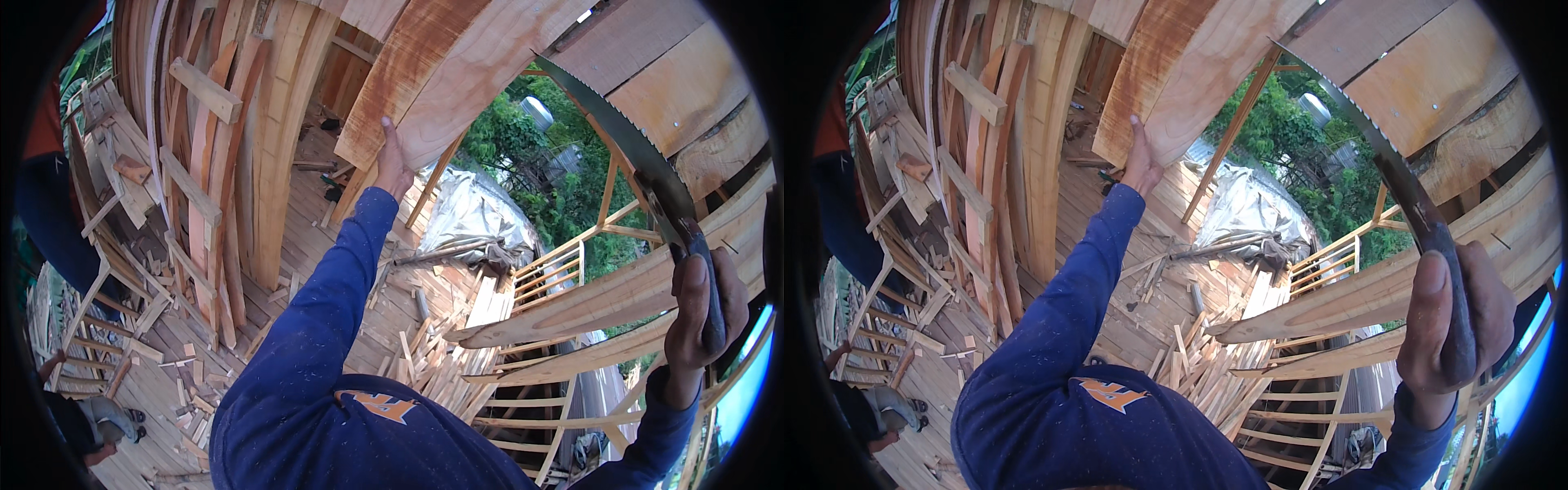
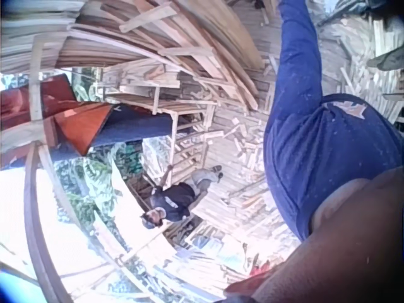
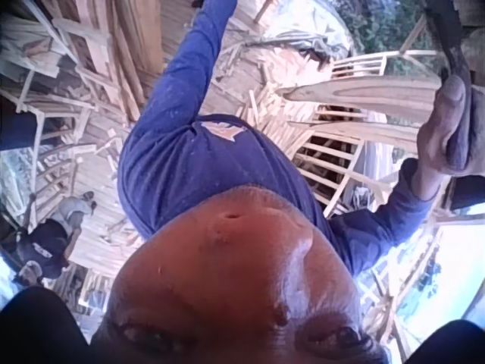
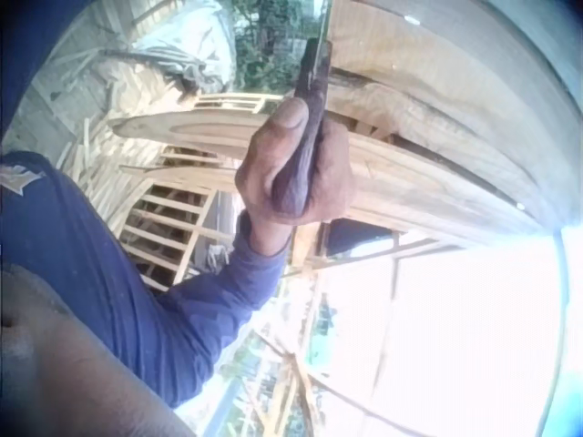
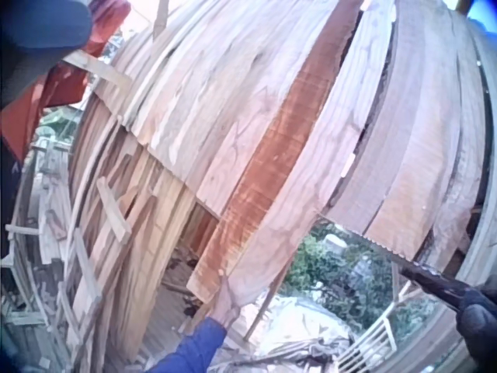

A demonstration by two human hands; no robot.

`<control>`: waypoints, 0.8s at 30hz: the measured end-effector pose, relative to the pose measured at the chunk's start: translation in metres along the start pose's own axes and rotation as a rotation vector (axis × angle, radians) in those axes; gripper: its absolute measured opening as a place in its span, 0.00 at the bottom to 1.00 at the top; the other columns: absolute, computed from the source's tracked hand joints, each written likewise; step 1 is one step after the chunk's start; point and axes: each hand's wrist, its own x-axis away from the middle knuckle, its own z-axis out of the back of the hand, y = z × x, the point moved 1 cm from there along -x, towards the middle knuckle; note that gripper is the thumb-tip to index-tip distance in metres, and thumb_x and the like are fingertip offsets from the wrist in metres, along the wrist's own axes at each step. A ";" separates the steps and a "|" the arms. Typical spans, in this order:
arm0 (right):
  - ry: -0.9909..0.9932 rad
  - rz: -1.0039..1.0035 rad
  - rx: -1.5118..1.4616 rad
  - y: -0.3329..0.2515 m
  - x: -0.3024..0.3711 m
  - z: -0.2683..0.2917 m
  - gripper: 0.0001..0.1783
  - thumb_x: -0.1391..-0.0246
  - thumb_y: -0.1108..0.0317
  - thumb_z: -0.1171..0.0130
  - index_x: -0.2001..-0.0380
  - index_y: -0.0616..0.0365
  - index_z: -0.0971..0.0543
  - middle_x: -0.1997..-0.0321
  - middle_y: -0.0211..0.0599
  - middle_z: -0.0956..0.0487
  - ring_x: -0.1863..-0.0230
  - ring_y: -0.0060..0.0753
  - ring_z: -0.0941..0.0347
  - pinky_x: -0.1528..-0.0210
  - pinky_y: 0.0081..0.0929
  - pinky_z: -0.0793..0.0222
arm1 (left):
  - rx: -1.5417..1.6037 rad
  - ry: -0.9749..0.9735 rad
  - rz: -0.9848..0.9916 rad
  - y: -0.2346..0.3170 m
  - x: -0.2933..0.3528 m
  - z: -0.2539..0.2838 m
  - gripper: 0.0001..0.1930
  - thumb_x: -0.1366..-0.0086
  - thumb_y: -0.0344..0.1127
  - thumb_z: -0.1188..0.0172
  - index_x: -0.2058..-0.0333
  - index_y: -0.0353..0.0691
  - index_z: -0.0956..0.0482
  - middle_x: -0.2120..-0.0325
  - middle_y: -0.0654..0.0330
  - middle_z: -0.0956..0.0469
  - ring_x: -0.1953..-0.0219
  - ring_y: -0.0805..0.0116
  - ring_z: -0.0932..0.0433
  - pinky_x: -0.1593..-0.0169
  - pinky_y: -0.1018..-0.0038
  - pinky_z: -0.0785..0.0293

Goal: The person saws through a curved wooden board using a hand saw and then removes the cut piece.

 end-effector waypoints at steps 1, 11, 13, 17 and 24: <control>0.029 0.065 0.111 -0.002 -0.006 -0.005 0.11 0.49 0.67 0.45 0.77 0.66 0.25 0.88 0.31 0.36 0.87 0.22 0.43 0.82 0.20 0.52 | 0.027 0.009 -0.021 -0.005 -0.008 0.002 0.46 0.45 0.69 0.56 0.41 0.35 0.49 0.43 0.54 0.42 0.42 0.64 0.41 0.41 0.69 0.44; -0.074 0.065 0.166 -0.022 -0.003 -0.005 0.15 0.49 0.64 0.48 0.76 0.68 0.24 0.88 0.35 0.35 0.88 0.27 0.40 0.83 0.22 0.49 | 0.123 -0.001 -0.067 -0.003 -0.002 -0.009 0.45 0.44 0.65 0.51 0.43 0.29 0.46 0.46 0.49 0.37 0.46 0.61 0.33 0.44 0.70 0.36; -0.054 0.116 0.128 -0.011 -0.015 -0.032 0.15 0.49 0.64 0.48 0.76 0.68 0.24 0.89 0.35 0.35 0.88 0.27 0.40 0.83 0.22 0.49 | 0.098 -0.007 -0.076 0.005 -0.002 -0.003 0.44 0.43 0.65 0.51 0.43 0.29 0.46 0.46 0.49 0.37 0.46 0.61 0.33 0.43 0.69 0.36; -0.133 0.021 0.030 -0.003 -0.030 -0.044 0.16 0.49 0.63 0.48 0.76 0.69 0.24 0.89 0.35 0.34 0.89 0.26 0.39 0.83 0.22 0.48 | 0.096 0.017 -0.035 0.004 0.000 0.001 0.45 0.44 0.65 0.51 0.43 0.28 0.46 0.46 0.49 0.37 0.46 0.62 0.34 0.43 0.70 0.37; -0.174 0.022 0.139 -0.010 -0.029 -0.020 0.14 0.50 0.64 0.47 0.73 0.67 0.24 0.85 0.39 0.30 0.86 0.27 0.37 0.79 0.21 0.45 | 0.127 0.050 -0.003 -0.006 -0.010 0.006 0.45 0.45 0.66 0.51 0.44 0.28 0.45 0.45 0.50 0.38 0.44 0.64 0.37 0.43 0.71 0.38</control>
